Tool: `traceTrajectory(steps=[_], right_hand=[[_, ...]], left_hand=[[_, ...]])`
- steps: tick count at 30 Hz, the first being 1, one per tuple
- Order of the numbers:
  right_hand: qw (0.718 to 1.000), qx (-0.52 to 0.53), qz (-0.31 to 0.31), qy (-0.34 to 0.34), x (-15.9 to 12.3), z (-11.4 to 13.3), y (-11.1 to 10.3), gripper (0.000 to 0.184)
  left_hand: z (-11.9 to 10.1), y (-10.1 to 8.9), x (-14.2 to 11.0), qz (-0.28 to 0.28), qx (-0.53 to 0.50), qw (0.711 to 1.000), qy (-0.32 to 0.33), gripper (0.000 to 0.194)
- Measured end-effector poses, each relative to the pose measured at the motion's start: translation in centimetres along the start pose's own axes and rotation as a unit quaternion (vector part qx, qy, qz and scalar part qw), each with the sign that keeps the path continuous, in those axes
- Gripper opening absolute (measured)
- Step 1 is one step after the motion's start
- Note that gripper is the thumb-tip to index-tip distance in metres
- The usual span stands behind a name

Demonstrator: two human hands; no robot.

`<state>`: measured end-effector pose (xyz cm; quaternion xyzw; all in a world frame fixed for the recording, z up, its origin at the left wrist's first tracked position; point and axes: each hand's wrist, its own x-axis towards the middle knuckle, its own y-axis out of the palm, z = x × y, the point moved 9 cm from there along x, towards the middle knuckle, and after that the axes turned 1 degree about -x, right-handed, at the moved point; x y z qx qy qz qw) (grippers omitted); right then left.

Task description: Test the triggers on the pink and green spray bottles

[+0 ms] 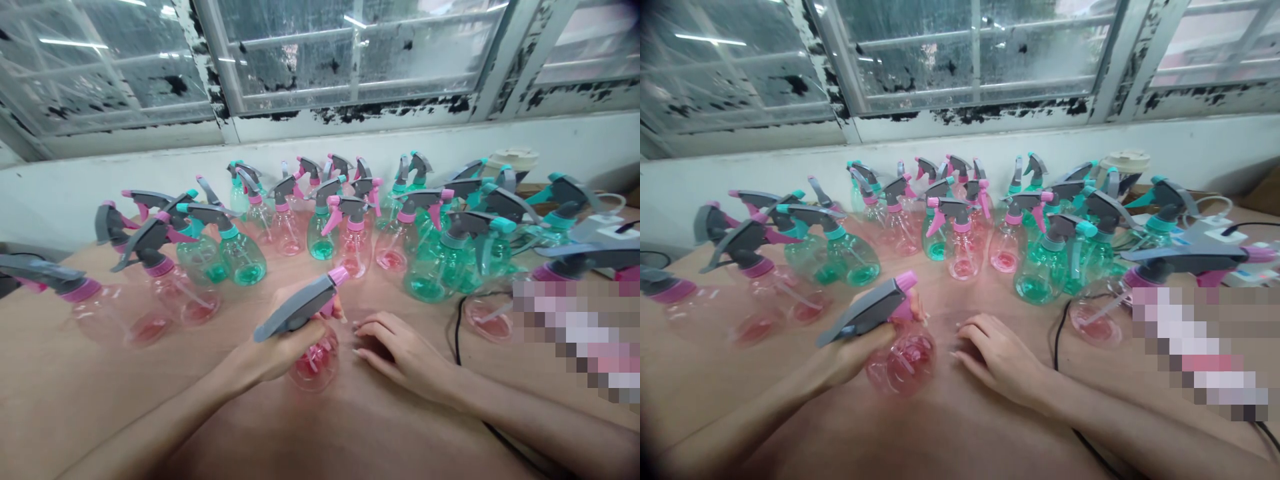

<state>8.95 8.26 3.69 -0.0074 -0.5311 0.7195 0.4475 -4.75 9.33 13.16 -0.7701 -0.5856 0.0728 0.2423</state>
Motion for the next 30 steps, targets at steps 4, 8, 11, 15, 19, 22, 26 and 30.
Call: traceTrajectory(steps=[4,8,11,15,19,22,26,30], right_hand=[[0.999,-0.037,0.008,0.029,0.0,-0.7,0.3,0.035],[0.997,-0.062,0.032,0.041,-0.2,-1.3,0.9,0.051],[0.997,-0.063,0.031,0.036,-0.2,-1.3,1.0,0.050],[0.997,-0.068,0.024,0.031,-0.1,-1.2,0.9,0.048],[0.996,-0.076,0.029,0.022,0.0,-1.0,0.8,0.046],[0.995,-0.092,0.039,0.019,0.1,-0.9,0.9,0.047],[0.993,-0.102,0.050,0.019,0.1,-0.9,1.0,0.048],[0.994,-0.097,0.053,0.021,0.1,-0.9,1.0,0.049]], left_hand=[[0.8,-0.1,0.3,-0.002,0.004,1.000,-0.006,0.019],[1.3,-0.5,0.4,-0.017,0.005,1.000,-0.006,0.011],[1.1,-0.1,0.4,0.003,-0.010,1.000,-0.005,0.009],[0.5,0.2,0.5,0.022,-0.017,1.000,0.002,0.017],[0.1,0.3,0.6,0.025,-0.004,1.000,0.012,0.024],[0.8,-0.2,0.2,0.000,0.025,1.000,0.005,0.018],[1.5,-1.1,-0.4,-0.035,0.061,0.997,0.014,0.010],[1.3,-1.3,-0.4,-0.057,0.065,0.996,0.006,0.017]])
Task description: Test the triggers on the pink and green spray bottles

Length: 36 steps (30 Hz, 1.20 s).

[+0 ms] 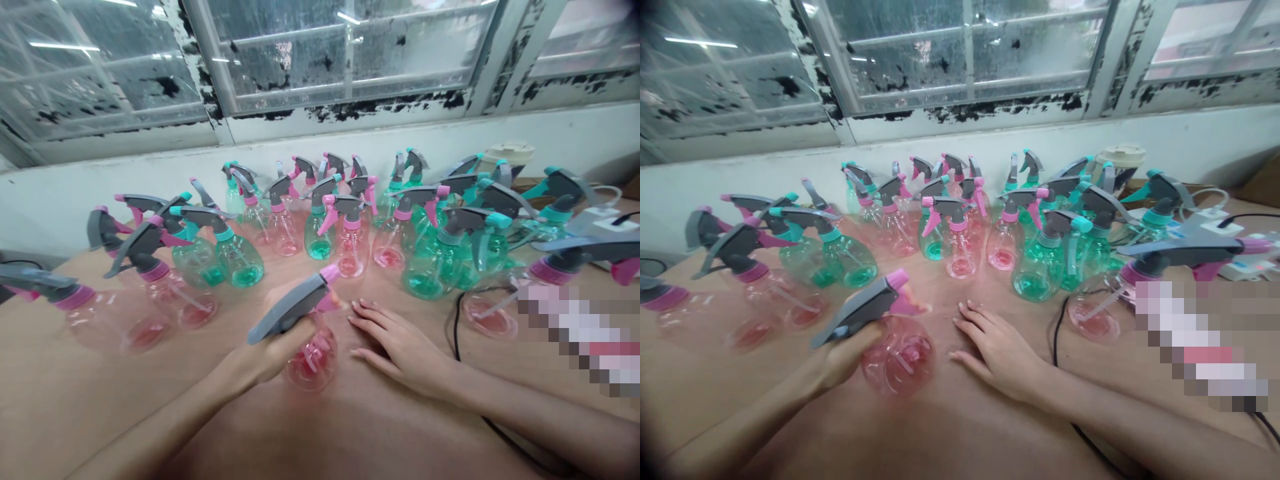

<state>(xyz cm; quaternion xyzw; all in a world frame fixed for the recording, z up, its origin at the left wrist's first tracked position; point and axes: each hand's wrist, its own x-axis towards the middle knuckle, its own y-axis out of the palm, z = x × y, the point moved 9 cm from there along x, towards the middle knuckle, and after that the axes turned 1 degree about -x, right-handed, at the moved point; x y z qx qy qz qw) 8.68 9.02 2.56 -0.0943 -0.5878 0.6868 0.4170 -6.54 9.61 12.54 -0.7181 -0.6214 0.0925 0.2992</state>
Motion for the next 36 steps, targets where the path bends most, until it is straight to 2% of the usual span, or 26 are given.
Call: traceTrajectory(steps=[2,4,7,12,16,19,23,25,28,32,34,36], right_hand=[[1.000,0.003,0.001,0.001,0.0,0.0,0.0,0.049],[1.000,0.004,0.001,0.002,0.1,0.0,0.0,0.049],[1.000,0.001,0.003,0.001,0.1,0.0,0.1,0.050],[1.000,0.011,0.012,0.002,0.2,0.0,0.3,0.053],[0.999,0.053,0.000,0.010,0.4,-0.4,-0.4,0.046],[0.992,0.109,-0.046,0.042,1.6,-1.6,-2.2,0.035],[0.972,0.133,-0.171,0.092,4.4,-3.5,-6.1,0.025],[0.959,0.123,-0.227,0.120,5.9,-4.3,-7.7,0.030],[0.943,0.085,-0.268,0.176,7.9,-5.3,-8.8,0.052],[0.940,0.024,-0.243,0.239,9.8,-6.4,-8.2,0.074],[0.942,0.003,-0.228,0.244,10.5,-6.7,-7.8,0.072],[0.946,-0.012,-0.222,0.238,10.9,-6.8,-7.5,0.063]], left_hand=[[0.0,0.1,0.3,-0.013,-0.007,1.000,-0.024,0.017],[0.2,-0.3,0.8,-0.050,-0.008,0.998,-0.046,0.013],[0.9,-1.6,2.0,-0.125,-0.004,0.991,-0.051,0.026],[2.9,-4.9,5.4,-0.248,0.047,0.968,0.011,0.019],[4.2,-6.4,7.8,-0.287,0.055,0.956,0.034,0.021],[4.4,-6.8,8.5,-0.296,0.032,0.953,0.045,0.042],[3.9,-7.3,8.2,-0.296,0.011,0.952,0.076,0.065],[3.8,-7.5,7.8,-0.277,0.001,0.958,0.079,0.073],[3.6,-7.9,5.8,-0.266,0.007,0.960,0.088,0.081],[2.3,-8.1,0.3,-0.306,0.068,0.942,0.124,0.069],[1.9,-7.5,-2.5,-0.316,0.089,0.937,0.120,0.058],[1.6,-6.0,-4.6,-0.292,0.108,0.942,0.123,0.048]])
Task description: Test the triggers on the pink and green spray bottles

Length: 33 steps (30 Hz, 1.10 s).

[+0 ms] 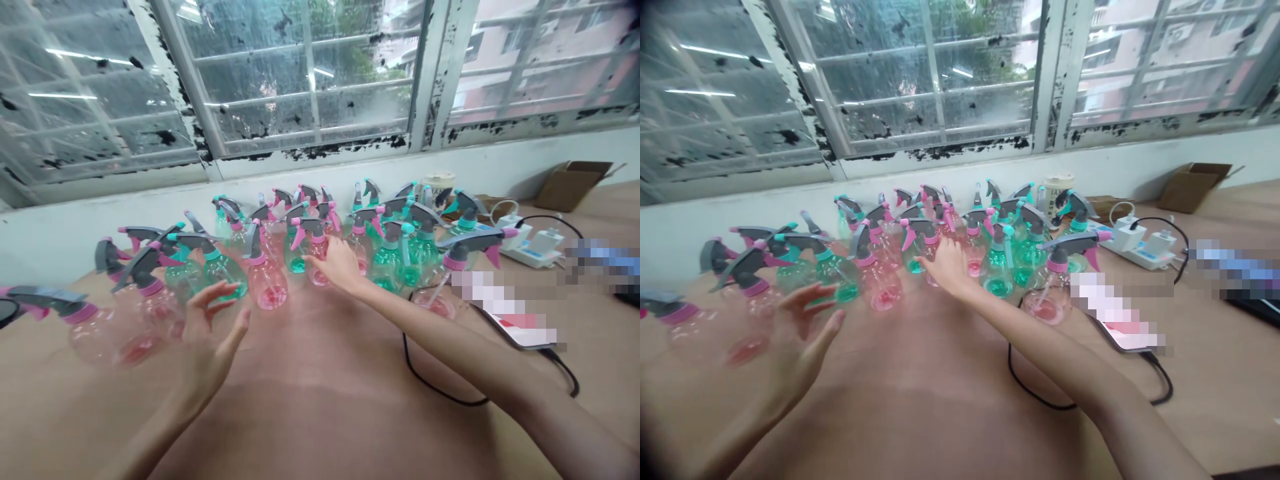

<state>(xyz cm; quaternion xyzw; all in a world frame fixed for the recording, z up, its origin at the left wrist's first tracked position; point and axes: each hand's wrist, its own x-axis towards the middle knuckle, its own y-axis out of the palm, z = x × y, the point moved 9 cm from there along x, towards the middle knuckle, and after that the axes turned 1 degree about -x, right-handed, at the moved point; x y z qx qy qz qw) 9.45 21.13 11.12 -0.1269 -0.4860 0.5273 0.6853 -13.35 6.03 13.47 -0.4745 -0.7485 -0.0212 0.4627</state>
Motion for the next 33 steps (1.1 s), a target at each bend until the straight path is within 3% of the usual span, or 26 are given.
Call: traceTrajectory(steps=[3,6,12,15,17,19,22,26,30,33], right_hand=[[1.000,-0.023,-0.003,-0.021,-0.2,0.2,-0.1,0.056],[0.998,-0.040,0.000,-0.049,-1.2,0.3,-1.0,0.054],[0.989,-0.097,-0.001,-0.109,-6.8,0.9,-5.3,0.056],[0.984,-0.129,-0.009,-0.124,-9.6,1.4,-8.0,0.056],[0.986,-0.129,0.000,-0.109,-10.6,1.0,-9.6,0.052],[0.992,-0.087,0.029,-0.081,-10.9,-0.1,-10.7,0.049],[0.987,0.088,0.129,-0.031,-10.7,-2.2,-10.9,0.045],[0.903,0.328,0.279,0.000,-10.8,-2.5,-9.3,0.049],[0.862,0.401,0.300,-0.073,-11.0,0.3,-8.8,0.063],[0.847,0.436,0.288,-0.100,-10.9,2.3,-8.5,0.050]], left_hand=[[-1.5,1.7,-2.3,0.072,0.014,0.997,0.023,0.037],[-1.7,5.0,-2.9,0.149,0.005,0.989,0.008,0.035],[-0.2,13.5,-3.2,0.267,-0.053,0.958,-0.089,0.069],[-1.9,16.9,-4.5,0.310,-0.079,0.946,-0.057,0.083],[-3.5,18.3,-5.5,0.331,-0.098,0.938,-0.029,0.085],[-4.6,18.8,-6.2,0.348,-0.108,0.931,-0.023,0.082],[-5.4,18.6,-6.6,0.392,-0.106,0.914,-0.017,0.074],[-6.2,17.9,-7.0,0.467,-0.088,0.879,0.037,0.083],[-6.9,17.2,-7.3,0.485,-0.029,0.869,0.096,0.085],[-7.9,17.0,-7.4,0.493,-0.020,0.862,0.117,0.084]])
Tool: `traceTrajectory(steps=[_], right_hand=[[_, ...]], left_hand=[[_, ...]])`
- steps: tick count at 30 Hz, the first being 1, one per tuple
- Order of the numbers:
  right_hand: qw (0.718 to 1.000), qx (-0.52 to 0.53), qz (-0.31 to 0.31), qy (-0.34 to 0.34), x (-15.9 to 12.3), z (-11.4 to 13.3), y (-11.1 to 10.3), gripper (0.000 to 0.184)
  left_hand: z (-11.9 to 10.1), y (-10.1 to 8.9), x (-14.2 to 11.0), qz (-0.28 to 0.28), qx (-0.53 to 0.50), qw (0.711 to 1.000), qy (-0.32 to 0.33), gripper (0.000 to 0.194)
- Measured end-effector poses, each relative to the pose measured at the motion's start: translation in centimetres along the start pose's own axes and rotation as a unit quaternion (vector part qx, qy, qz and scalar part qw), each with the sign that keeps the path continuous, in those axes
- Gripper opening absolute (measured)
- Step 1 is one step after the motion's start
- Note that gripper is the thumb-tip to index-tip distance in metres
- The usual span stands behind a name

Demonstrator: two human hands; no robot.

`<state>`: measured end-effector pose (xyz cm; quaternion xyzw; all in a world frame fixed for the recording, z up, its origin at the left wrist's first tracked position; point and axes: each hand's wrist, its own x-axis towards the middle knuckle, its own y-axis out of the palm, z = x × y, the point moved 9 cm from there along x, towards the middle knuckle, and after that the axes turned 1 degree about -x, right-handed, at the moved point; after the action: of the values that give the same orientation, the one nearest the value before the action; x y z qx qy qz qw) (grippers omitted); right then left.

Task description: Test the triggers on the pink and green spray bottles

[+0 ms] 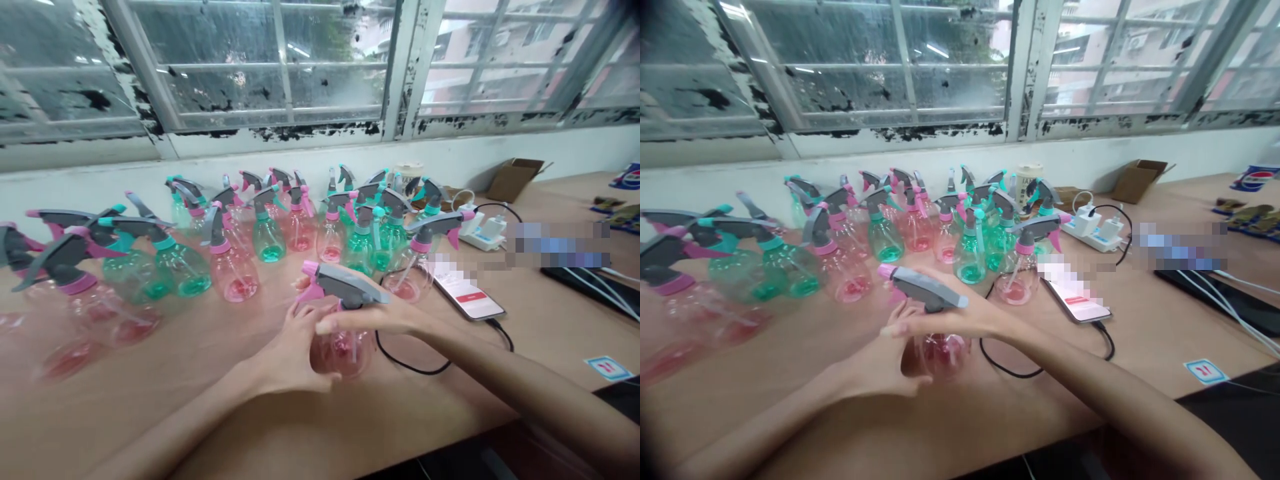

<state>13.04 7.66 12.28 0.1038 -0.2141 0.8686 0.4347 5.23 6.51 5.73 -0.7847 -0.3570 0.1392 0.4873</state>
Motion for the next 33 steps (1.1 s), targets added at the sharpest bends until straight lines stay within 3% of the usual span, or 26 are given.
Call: traceTrajectory(steps=[5,9,13,18,21,26,28,33], right_hand=[[0.997,-0.016,-0.068,-0.021,1.1,0.4,-0.4,0.022],[0.997,-0.017,-0.048,-0.054,1.6,1.1,-0.1,0.029],[0.998,-0.020,-0.042,-0.049,1.9,1.0,-0.1,0.037],[0.993,-0.062,-0.091,-0.041,1.6,0.3,-1.8,0.040],[0.988,-0.073,-0.127,-0.042,1.4,-0.3,-3.2,0.037],[0.970,-0.140,-0.200,-0.015,1.6,-1.7,-5.3,0.023],[0.966,-0.160,-0.202,-0.024,1.9,-2.1,-5.4,0.024],[0.961,-0.176,-0.210,-0.044,2.2,-2.5,-5.5,0.023]], left_hand=[[0.1,-0.6,-0.1,-0.007,-0.007,1.000,-0.022,0.079],[0.9,-0.5,-0.3,-0.001,-0.005,1.000,-0.024,0.065],[1.7,-0.4,-0.6,-0.018,0.019,1.000,-0.006,0.073],[3.6,-0.5,-1.7,-0.085,0.073,0.993,-0.023,0.066],[3.4,-0.6,-2.1,-0.117,0.132,0.984,-0.010,0.054],[3.3,-1.7,-2.3,-0.182,0.280,0.942,-0.036,0.049],[4.0,-1.9,-2.4,-0.181,0.292,0.938,-0.053,0.047],[6.7,-1.4,-2.3,-0.122,0.247,0.958,-0.085,0.046]])
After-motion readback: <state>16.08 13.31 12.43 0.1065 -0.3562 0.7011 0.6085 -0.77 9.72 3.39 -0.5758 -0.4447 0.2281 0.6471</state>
